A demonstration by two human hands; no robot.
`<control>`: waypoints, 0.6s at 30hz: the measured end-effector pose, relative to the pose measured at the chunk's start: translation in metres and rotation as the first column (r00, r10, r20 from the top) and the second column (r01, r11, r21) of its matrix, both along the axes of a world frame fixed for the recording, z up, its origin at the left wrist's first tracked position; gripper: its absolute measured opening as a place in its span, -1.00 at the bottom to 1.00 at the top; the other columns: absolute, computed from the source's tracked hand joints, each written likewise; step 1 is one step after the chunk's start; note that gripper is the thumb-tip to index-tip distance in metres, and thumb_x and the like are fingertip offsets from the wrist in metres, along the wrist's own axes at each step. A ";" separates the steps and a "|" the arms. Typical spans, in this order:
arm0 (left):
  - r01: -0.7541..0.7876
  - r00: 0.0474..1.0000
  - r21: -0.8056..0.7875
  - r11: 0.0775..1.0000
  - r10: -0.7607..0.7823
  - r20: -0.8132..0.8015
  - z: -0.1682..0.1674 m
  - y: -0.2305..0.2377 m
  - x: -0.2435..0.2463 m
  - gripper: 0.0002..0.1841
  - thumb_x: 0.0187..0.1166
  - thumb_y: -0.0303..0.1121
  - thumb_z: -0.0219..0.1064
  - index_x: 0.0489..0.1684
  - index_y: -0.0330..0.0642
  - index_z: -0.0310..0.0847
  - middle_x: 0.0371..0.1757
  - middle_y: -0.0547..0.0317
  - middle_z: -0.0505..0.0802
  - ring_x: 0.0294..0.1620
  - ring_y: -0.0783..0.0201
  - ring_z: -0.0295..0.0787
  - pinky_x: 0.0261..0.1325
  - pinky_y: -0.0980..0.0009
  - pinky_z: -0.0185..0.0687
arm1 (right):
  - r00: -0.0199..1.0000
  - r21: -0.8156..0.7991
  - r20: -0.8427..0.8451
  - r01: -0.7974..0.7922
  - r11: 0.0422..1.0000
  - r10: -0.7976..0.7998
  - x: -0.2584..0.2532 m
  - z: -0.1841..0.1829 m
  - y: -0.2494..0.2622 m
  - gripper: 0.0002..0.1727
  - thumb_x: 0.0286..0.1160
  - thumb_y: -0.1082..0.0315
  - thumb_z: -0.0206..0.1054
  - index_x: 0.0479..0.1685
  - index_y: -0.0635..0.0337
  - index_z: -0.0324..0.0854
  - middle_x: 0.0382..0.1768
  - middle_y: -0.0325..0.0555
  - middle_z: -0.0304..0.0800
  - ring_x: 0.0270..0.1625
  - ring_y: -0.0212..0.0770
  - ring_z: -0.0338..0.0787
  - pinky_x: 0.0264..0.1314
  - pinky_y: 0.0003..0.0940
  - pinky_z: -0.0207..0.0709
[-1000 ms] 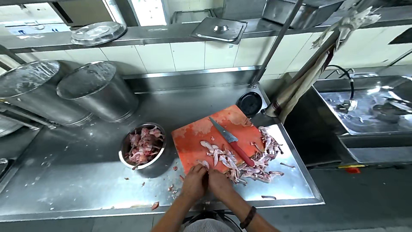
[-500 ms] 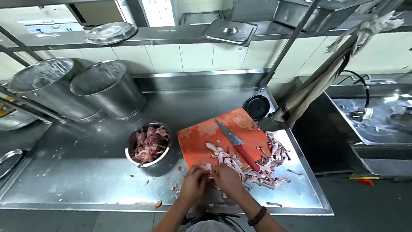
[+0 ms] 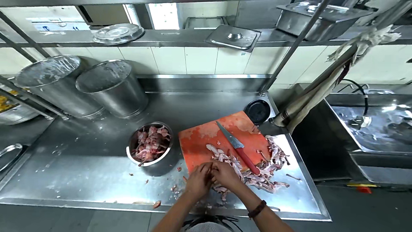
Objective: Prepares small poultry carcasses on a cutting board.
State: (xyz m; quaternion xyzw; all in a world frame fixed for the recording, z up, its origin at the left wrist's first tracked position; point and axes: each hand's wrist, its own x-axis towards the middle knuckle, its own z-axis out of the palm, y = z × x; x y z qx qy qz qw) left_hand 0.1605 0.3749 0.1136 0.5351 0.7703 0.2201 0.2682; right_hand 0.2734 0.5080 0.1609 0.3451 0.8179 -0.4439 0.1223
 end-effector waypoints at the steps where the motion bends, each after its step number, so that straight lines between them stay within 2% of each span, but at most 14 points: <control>1: 0.048 0.998 0.005 0.999 -0.048 -0.028 -0.003 0.003 -0.001 -0.45 0.65 -0.03 0.28 0.63 0.08 0.53 0.60 0.15 0.65 0.61 0.07 0.54 0.66 0.07 0.43 | 1.000 0.005 0.006 0.031 1.000 -0.031 0.008 -0.003 0.002 -0.71 0.72 0.25 0.20 0.14 0.22 0.72 -0.02 0.02 0.90 -0.06 -0.11 0.95 0.16 -0.07 0.82; 3: 0.116 0.988 0.000 0.993 -0.116 -0.105 -0.009 0.009 -0.001 -0.62 0.69 -0.01 0.20 0.32 0.13 0.74 0.40 0.17 0.76 0.46 0.06 0.63 0.52 0.05 0.54 | 0.998 0.106 0.069 -0.004 0.994 -0.003 0.023 -0.006 0.002 -0.65 0.73 0.18 0.17 0.13 0.20 0.77 0.02 0.06 0.89 0.10 -0.02 0.88 0.33 0.02 0.68; 4: 0.136 0.979 -0.017 0.991 -0.137 -0.148 -0.010 0.012 0.000 -0.64 0.72 -0.01 0.16 0.26 0.16 0.76 0.34 0.17 0.78 0.43 0.05 0.65 0.48 0.04 0.58 | 0.993 0.159 0.112 -0.049 0.986 0.031 0.028 -0.007 0.000 -0.63 0.74 0.17 0.14 0.12 0.22 0.77 0.04 0.11 0.87 0.18 0.06 0.85 0.38 0.10 0.62; 7: 0.171 0.955 -0.110 0.979 -0.193 -0.226 -0.010 0.016 0.005 -0.62 0.76 -0.03 0.08 0.28 0.06 0.71 0.33 0.08 0.77 0.47 -0.02 0.63 0.49 -0.05 0.55 | 0.963 0.207 0.260 -0.131 0.970 0.074 0.040 -0.002 -0.015 -0.58 0.81 0.15 0.03 0.17 0.25 0.72 0.15 0.23 0.83 0.32 0.23 0.78 0.39 0.24 0.58; 10: 0.193 0.929 -0.163 0.968 -0.234 -0.287 -0.005 0.019 0.010 -0.61 0.77 -0.01 0.08 0.27 0.00 0.68 0.38 0.04 0.74 0.51 -0.05 0.59 0.52 -0.09 0.50 | 0.939 0.179 0.343 -0.094 0.979 0.027 0.047 0.006 -0.026 -0.56 0.82 0.13 -0.02 0.30 0.21 0.64 0.21 0.24 0.79 0.33 0.25 0.77 0.31 0.29 0.61; 12: 0.211 0.915 -0.115 0.971 -0.237 -0.325 -0.004 0.016 0.016 -0.61 0.73 -0.08 0.14 0.40 0.05 0.62 0.62 0.07 0.61 0.64 -0.04 0.50 0.59 -0.13 0.41 | 0.946 0.162 0.323 -0.048 0.986 -0.007 0.053 0.003 -0.030 -0.56 0.81 0.13 0.00 0.29 0.22 0.64 0.21 0.23 0.79 0.33 0.24 0.78 0.34 0.27 0.61; 14: 0.252 0.910 -0.025 0.967 -0.246 -0.333 -0.006 0.017 0.021 -0.56 0.70 -0.17 0.16 0.56 0.22 0.56 0.77 0.23 0.48 0.79 0.05 0.33 0.74 -0.12 0.23 | 0.967 0.146 0.252 -0.014 0.989 -0.024 0.058 -0.002 -0.031 -0.54 0.81 0.10 -0.02 0.21 0.23 0.68 0.16 0.22 0.81 0.31 0.22 0.78 0.35 0.27 0.59; 15: 0.284 0.916 0.002 0.959 -0.270 -0.298 -0.007 0.018 0.023 -0.59 0.70 -0.20 0.16 0.51 0.21 0.61 0.75 0.29 0.51 0.81 0.10 0.29 0.78 -0.10 0.17 | 0.979 0.125 0.203 0.000 0.992 -0.025 0.061 -0.005 -0.031 -0.51 0.83 0.07 -0.05 0.18 0.24 0.70 0.13 0.21 0.82 0.30 0.21 0.78 0.36 0.26 0.57; 16: 0.307 0.925 0.018 0.951 -0.294 -0.240 -0.008 0.020 0.024 -0.66 0.69 -0.24 0.17 0.34 0.11 0.72 0.66 0.30 0.62 0.79 0.12 0.32 0.79 -0.08 0.17 | 0.989 0.101 0.145 0.008 0.995 -0.022 0.063 -0.007 -0.033 -0.47 0.86 0.04 -0.08 0.15 0.25 0.70 0.09 0.20 0.83 0.28 0.19 0.79 0.37 0.24 0.56; 18: 0.312 0.937 0.047 0.949 -0.299 -0.183 -0.015 0.020 0.023 -0.74 0.63 -0.30 0.21 0.06 -0.05 0.82 0.38 0.23 0.82 0.64 0.12 0.53 0.71 -0.04 0.31 | 0.999 0.050 0.032 0.041 0.998 -0.043 0.064 -0.010 -0.036 -0.45 0.85 0.02 -0.09 0.01 0.27 0.72 -0.04 0.18 0.83 0.17 0.16 0.81 0.31 0.21 0.56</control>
